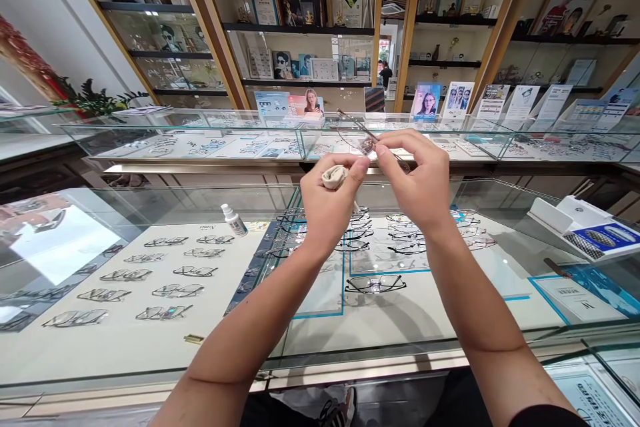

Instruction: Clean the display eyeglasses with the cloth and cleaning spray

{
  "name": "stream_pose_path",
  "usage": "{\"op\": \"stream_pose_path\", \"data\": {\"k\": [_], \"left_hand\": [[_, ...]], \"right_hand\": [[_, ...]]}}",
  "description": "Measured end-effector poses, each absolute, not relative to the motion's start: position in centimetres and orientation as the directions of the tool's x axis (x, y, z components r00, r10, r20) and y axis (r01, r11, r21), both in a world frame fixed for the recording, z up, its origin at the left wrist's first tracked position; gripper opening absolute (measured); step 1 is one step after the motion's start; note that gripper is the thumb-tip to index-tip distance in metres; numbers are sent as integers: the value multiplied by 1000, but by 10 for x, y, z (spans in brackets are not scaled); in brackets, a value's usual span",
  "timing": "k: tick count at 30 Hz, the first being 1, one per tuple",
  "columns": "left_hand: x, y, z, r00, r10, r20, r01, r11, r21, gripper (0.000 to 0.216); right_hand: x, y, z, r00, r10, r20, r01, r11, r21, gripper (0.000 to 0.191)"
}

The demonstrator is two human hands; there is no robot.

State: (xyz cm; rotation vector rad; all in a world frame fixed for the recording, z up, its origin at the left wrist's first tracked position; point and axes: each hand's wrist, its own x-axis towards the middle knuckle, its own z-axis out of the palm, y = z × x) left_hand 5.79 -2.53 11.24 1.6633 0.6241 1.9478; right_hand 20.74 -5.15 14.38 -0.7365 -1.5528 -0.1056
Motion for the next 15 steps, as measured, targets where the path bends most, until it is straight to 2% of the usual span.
{"op": "stream_pose_path", "data": {"k": [4, 7, 11, 14, 15], "left_hand": [[58, -29, 116, -59, 764, 642, -208, -639, 741, 35], [57, -22, 116, -33, 839, 543, -344, -519, 782, 38], [55, -12, 116, -22, 860, 509, -387, -477, 789, 41], [50, -10, 118, -75, 817, 571, -236, -571, 786, 33], [48, -10, 119, -84, 793, 604, -143, -609, 780, 30]], "right_hand": [[194, -45, 133, -35, 178, 983, 705, 702, -102, 15], [187, -39, 124, -85, 110, 990, 787, 616, -1, 17], [179, -41, 122, -104, 111, 988, 808, 589, 19, 18], [187, -48, 129, -84, 189, 978, 771, 634, -57, 14], [194, -50, 131, -56, 224, 973, 757, 645, -105, 22]]}}
